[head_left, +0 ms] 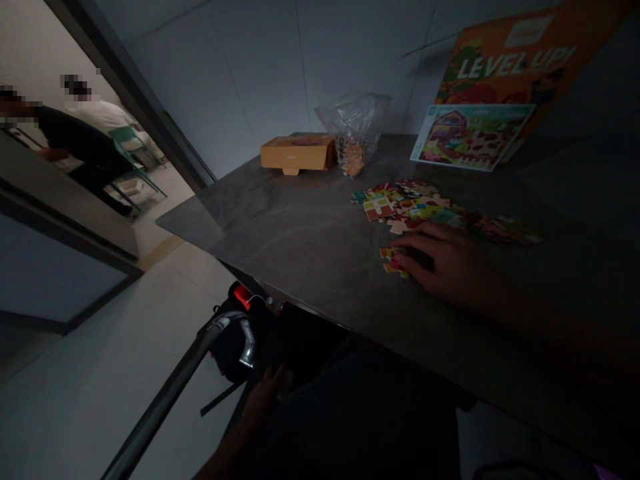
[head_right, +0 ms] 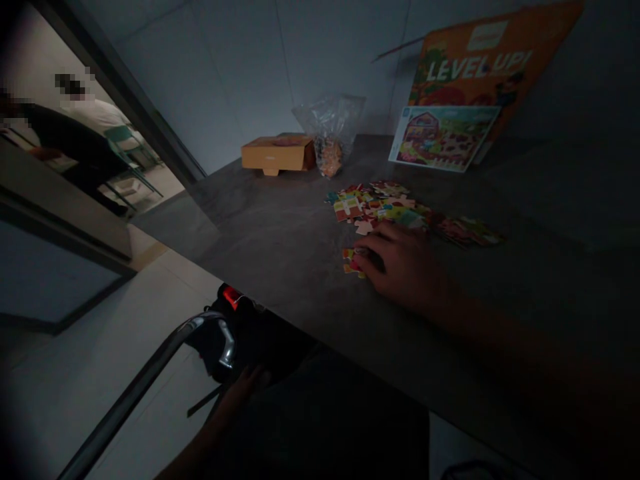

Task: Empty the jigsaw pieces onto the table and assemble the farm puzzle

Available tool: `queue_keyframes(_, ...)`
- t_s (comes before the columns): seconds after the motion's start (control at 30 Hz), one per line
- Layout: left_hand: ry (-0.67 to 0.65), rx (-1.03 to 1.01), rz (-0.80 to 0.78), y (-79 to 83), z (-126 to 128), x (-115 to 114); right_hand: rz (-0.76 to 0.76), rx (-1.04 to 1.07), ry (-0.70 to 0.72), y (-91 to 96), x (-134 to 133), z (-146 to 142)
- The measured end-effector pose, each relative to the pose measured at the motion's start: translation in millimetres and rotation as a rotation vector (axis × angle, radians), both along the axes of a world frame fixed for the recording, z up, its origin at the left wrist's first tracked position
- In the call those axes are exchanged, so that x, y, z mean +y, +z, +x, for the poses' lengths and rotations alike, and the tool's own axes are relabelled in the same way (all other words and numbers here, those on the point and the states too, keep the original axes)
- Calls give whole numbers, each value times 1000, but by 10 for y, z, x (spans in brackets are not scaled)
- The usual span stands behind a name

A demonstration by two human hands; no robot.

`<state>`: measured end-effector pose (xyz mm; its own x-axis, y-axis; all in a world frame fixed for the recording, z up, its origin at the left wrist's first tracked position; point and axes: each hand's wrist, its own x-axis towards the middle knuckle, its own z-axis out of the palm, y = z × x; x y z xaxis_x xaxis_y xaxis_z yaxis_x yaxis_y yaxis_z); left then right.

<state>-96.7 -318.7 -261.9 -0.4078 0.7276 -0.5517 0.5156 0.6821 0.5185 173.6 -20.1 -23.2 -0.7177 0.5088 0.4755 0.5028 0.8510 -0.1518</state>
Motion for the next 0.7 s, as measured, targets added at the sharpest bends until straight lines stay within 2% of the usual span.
queue_keyframes(0.1, 284, -293, 193, -82, -40, 28, -4, -3, 4, -14, 17, 7)
queue_keyframes(0.23, 570, -771, 409, 10, -122, 122, -3, 0, 8, -19, 23, 11)
queue_keyframes(0.33, 675, -1032, 497, 178, -137, 216, -13, 4, 3, -14, 16, 11)
queue_keyframes(0.5, 793, -1522, 494, 405, -67, 376, -34, 10, -12, -5, 7, 7)
queue_keyframes(0.57, 808, -1570, 489, 442, -36, 423, -37, 16, -16, -3, 6, 4)
queue_keyframes(0.7, 864, -1448, 432, 445, -10, 479, -41, 7, -15, 1, 0, 0)
